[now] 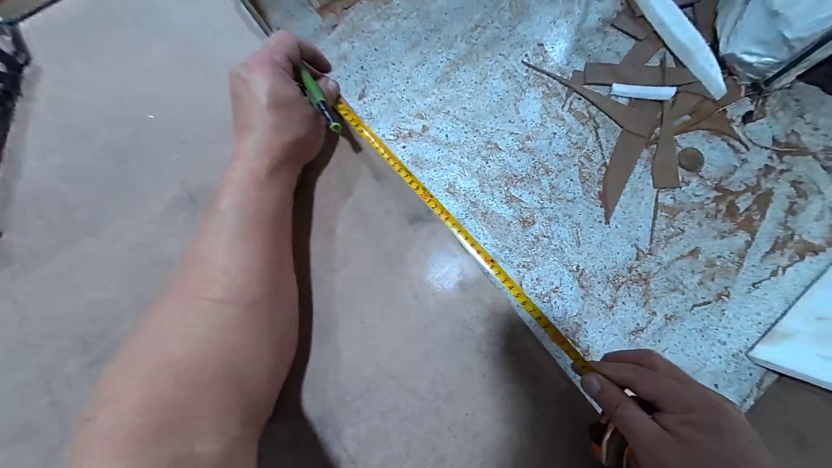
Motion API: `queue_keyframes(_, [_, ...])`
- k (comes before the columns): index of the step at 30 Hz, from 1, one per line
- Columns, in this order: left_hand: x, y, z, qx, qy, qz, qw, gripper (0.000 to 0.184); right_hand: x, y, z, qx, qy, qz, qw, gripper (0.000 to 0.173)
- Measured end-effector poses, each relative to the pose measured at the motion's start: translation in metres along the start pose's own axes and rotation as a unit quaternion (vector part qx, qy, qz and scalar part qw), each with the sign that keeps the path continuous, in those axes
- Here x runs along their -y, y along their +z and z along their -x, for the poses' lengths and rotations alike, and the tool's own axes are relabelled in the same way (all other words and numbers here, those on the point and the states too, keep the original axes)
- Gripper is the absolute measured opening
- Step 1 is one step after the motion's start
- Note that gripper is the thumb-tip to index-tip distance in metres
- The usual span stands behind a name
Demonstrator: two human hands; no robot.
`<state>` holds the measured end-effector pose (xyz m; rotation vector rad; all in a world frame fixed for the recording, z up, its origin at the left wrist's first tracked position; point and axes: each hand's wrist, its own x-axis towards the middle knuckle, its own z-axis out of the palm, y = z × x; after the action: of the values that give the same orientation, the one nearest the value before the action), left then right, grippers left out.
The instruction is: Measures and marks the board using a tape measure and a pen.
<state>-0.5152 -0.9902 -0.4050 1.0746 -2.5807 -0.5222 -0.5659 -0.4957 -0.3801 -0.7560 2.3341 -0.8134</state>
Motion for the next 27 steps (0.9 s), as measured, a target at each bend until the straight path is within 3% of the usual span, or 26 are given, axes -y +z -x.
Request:
queue_keyframes(4, [0.010, 0.004, -0.008, -0.019, 0.030, 0.008, 0.999, 0.036, -0.017, -0.002, -0.010, 0.086, 0.043, -0.108, 0.989, 0.024])
queue_keyframes(8, [0.014, 0.003, -0.013, -0.010, 0.032, 0.033, 0.999, 0.030, -0.026, -0.003, -0.013, 0.120, 0.046, -0.170, 0.977, 0.023])
queue_keyframes(17, [0.009, -0.002, -0.016, 0.019, 0.060, 0.038, 0.997, 0.022, -0.022, -0.005, -0.011, 0.121, 0.043, -0.202, 0.971, 0.020])
queue_keyframes(27, [0.003, 0.003, -0.011, 0.009, 0.054, 0.012, 0.998, 0.027, -0.018, -0.005, -0.010, 0.111, 0.049, -0.147, 0.982, 0.017])
